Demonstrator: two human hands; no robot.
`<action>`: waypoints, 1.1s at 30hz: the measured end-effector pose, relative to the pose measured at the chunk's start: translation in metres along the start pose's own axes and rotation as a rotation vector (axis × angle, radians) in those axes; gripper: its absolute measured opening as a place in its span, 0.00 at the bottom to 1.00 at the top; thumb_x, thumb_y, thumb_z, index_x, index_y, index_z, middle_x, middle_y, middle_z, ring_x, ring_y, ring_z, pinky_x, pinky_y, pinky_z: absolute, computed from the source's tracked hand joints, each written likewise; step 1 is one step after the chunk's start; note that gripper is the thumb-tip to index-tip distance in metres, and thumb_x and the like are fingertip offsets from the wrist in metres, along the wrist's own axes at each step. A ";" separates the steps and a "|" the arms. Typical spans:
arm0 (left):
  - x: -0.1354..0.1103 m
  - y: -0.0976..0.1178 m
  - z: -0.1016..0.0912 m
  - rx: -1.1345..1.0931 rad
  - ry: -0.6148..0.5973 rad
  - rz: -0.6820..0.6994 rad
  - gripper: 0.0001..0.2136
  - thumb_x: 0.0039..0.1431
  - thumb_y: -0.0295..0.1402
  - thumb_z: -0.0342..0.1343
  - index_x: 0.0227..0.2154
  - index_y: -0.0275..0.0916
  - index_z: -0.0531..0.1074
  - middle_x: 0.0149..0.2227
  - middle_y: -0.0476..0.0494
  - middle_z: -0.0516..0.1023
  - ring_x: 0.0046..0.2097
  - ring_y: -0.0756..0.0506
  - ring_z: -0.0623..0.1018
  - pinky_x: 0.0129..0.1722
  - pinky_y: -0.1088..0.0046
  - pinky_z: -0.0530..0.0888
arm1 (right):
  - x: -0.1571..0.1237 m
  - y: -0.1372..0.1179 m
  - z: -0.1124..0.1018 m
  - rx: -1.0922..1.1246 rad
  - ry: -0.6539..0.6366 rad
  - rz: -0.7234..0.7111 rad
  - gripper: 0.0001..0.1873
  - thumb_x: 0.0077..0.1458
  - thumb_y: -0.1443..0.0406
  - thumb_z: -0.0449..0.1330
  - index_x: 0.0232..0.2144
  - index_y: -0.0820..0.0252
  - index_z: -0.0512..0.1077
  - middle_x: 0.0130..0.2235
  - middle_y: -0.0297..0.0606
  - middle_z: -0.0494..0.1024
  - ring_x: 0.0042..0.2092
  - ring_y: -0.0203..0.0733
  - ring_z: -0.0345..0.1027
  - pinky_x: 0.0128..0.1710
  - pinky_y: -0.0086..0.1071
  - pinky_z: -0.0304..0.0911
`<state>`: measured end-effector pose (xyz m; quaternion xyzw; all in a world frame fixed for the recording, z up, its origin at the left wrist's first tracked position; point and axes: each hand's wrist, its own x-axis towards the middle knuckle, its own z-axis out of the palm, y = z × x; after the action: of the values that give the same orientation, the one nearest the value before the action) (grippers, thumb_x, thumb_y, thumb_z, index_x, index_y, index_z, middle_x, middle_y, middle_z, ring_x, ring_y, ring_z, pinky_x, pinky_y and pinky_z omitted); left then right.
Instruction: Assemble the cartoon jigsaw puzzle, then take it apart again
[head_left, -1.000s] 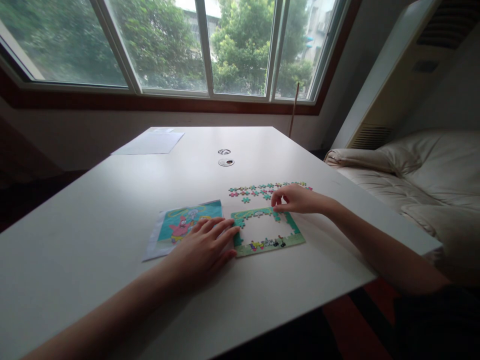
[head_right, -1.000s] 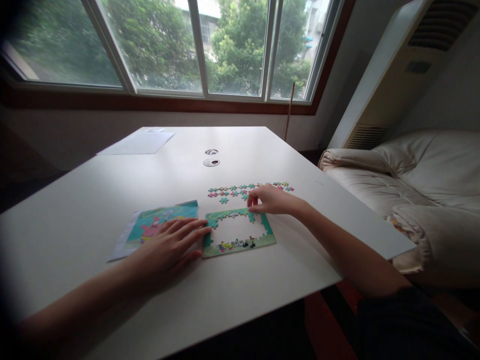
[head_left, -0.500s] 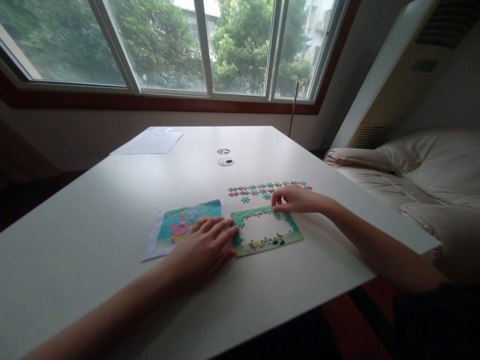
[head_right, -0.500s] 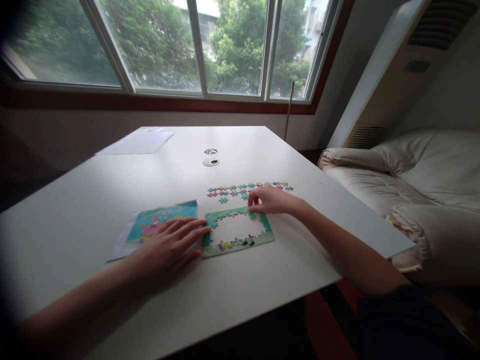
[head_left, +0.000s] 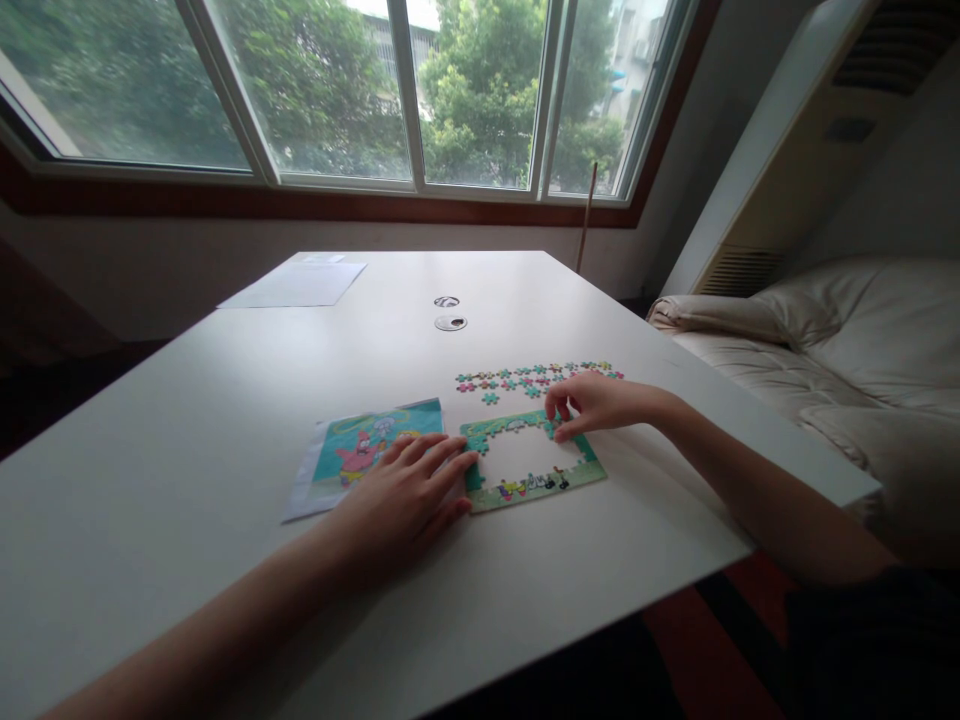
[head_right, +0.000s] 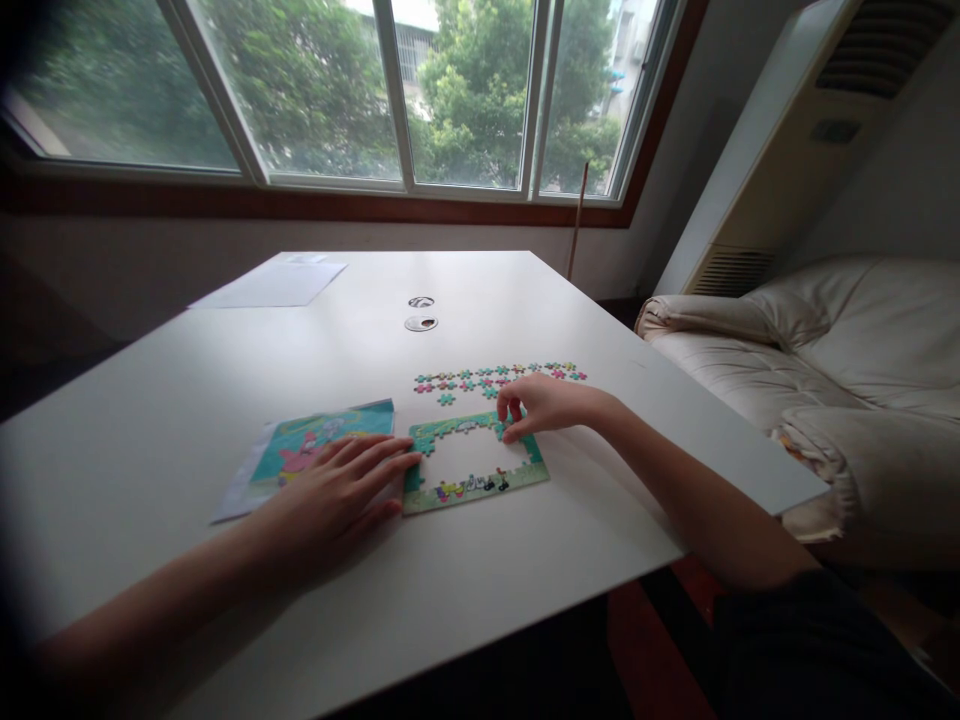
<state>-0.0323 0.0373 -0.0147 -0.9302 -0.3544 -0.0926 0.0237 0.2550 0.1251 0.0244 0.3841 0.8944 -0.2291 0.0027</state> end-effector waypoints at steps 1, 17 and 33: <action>0.000 0.000 0.000 -0.001 0.001 0.000 0.17 0.62 0.37 0.43 0.53 0.41 0.60 0.54 0.40 0.65 0.54 0.38 0.63 0.51 0.56 0.60 | 0.000 -0.001 0.000 0.000 -0.002 0.002 0.14 0.44 0.57 0.62 0.32 0.59 0.71 0.29 0.33 0.73 0.29 0.34 0.62 0.29 0.26 0.53; 0.000 0.000 0.000 0.008 -0.013 -0.001 0.17 0.63 0.37 0.42 0.53 0.40 0.60 0.54 0.40 0.64 0.54 0.38 0.62 0.51 0.56 0.60 | 0.000 -0.003 0.000 -0.046 0.004 0.038 0.13 0.45 0.57 0.61 0.31 0.59 0.72 0.27 0.32 0.70 0.27 0.33 0.61 0.27 0.26 0.52; 0.000 0.000 0.000 0.010 -0.019 -0.010 0.18 0.63 0.37 0.42 0.54 0.40 0.60 0.55 0.39 0.64 0.54 0.38 0.63 0.51 0.56 0.60 | -0.001 -0.003 0.001 -0.059 0.044 -0.026 0.13 0.45 0.58 0.62 0.33 0.59 0.73 0.27 0.32 0.71 0.29 0.33 0.63 0.28 0.26 0.53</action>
<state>-0.0321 0.0373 -0.0150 -0.9292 -0.3596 -0.0823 0.0245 0.2536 0.1225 0.0252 0.3773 0.9055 -0.1941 -0.0085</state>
